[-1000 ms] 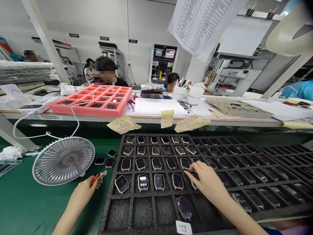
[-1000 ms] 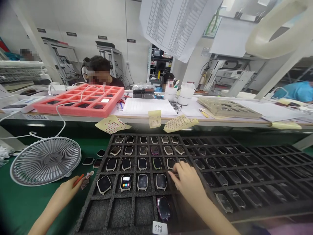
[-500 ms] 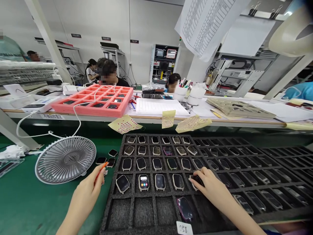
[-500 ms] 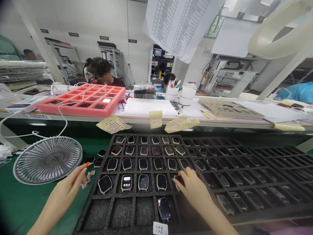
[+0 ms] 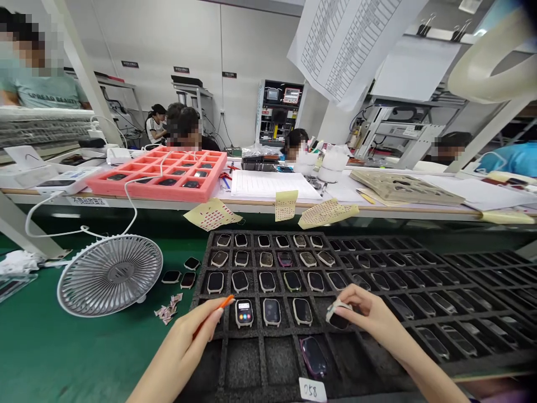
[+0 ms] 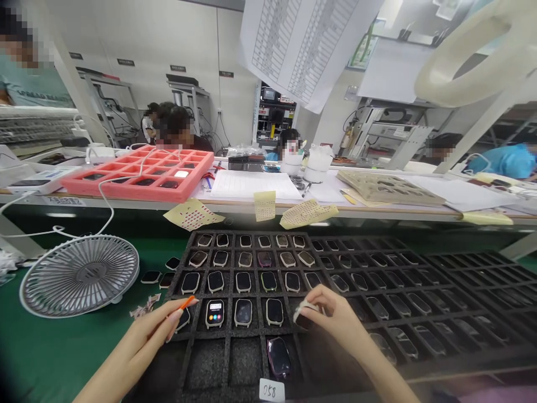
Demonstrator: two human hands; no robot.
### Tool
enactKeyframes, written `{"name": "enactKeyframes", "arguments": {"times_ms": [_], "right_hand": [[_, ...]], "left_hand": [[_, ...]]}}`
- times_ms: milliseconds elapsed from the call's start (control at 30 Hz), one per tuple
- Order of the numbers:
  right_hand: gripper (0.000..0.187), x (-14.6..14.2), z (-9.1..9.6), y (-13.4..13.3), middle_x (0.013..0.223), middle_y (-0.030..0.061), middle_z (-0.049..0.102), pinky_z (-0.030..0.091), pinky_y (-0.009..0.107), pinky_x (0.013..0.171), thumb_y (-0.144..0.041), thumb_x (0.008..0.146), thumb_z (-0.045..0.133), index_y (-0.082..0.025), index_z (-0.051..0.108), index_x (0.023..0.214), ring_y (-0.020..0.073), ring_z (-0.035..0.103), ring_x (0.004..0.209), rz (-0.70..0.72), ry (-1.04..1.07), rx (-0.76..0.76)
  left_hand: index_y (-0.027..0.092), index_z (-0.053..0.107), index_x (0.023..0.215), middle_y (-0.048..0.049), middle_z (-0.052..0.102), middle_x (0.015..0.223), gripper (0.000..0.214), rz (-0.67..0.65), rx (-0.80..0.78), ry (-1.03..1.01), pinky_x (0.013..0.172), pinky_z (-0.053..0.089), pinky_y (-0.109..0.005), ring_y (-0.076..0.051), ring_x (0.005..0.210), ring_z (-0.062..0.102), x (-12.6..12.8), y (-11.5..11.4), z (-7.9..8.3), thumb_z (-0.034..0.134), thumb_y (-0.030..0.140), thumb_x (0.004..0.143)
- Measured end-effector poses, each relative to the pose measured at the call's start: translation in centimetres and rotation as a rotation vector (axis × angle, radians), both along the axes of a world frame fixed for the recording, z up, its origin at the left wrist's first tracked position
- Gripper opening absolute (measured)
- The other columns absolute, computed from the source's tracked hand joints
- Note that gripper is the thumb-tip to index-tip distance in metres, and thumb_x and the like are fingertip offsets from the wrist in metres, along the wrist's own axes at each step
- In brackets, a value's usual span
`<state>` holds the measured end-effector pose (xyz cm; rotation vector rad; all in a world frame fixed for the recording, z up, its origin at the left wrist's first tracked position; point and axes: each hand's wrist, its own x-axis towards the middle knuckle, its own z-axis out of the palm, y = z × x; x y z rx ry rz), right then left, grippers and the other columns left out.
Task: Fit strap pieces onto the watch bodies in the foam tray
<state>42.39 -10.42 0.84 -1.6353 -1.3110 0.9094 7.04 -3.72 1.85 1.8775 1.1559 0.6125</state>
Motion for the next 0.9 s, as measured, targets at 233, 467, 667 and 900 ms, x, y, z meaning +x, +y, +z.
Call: {"name": "enactKeyframes", "arguments": {"times_ms": [233, 467, 667, 900], "right_hand": [[0.016, -8.5, 2.4, 3.1, 0.056, -0.0066, 0.052, 0.029, 0.02, 0.042, -0.035, 0.083, 0.061, -0.021, 0.055, 0.087, 0.005, 0.039, 0.038, 0.241, 0.92, -0.004], [0.02, -12.4, 2.7, 4.4, 0.052, -0.0076, 0.048, 0.019, 0.016, 0.034, -0.027, 0.088, 0.055, -0.018, 0.049, 0.072, 0.0015, 0.029, 0.032, 0.305, 1.137, -0.071], [0.019, -12.7, 2.5, 4.3, 0.055, -0.0067, 0.05, 0.022, 0.015, 0.033, -0.026, 0.089, 0.054, -0.018, 0.05, 0.073, 0.001, 0.03, 0.032, 0.306, 1.126, -0.089], [0.017, -12.7, 2.6, 4.2, 0.056, -0.0072, 0.051, 0.024, 0.014, 0.032, -0.027, 0.088, 0.055, -0.019, 0.05, 0.074, 0.0009, 0.029, 0.032, 0.261, 1.137, -0.079]], "left_hand": [[0.017, 0.058, 0.086, 0.0064, 0.035, 0.057, 0.04, -0.324, -0.352, -0.21, 0.048, 0.028, -0.018, -0.008, 0.051, 0.032, 5.9, -1.6, 2.4, 0.035, 0.049, 0.094], [0.016, 0.049, 0.074, 0.0081, 0.033, 0.055, 0.038, -0.331, -0.416, -0.304, 0.044, 0.024, -0.019, -0.006, 0.045, 0.027, 7.1, -1.7, 2.6, 0.037, 0.046, 0.093], [0.016, 0.049, 0.072, 0.009, 0.03, 0.052, 0.038, -0.306, -0.445, -0.352, 0.042, 0.022, -0.02, -0.006, 0.042, 0.026, 7.0, -1.3, 2.2, 0.038, 0.047, 0.091], [0.016, 0.051, 0.072, 0.0095, 0.03, 0.051, 0.038, -0.3, -0.446, -0.372, 0.042, 0.022, -0.019, -0.005, 0.041, 0.024, 7.1, -1.0, 1.9, 0.041, 0.048, 0.09]]}}
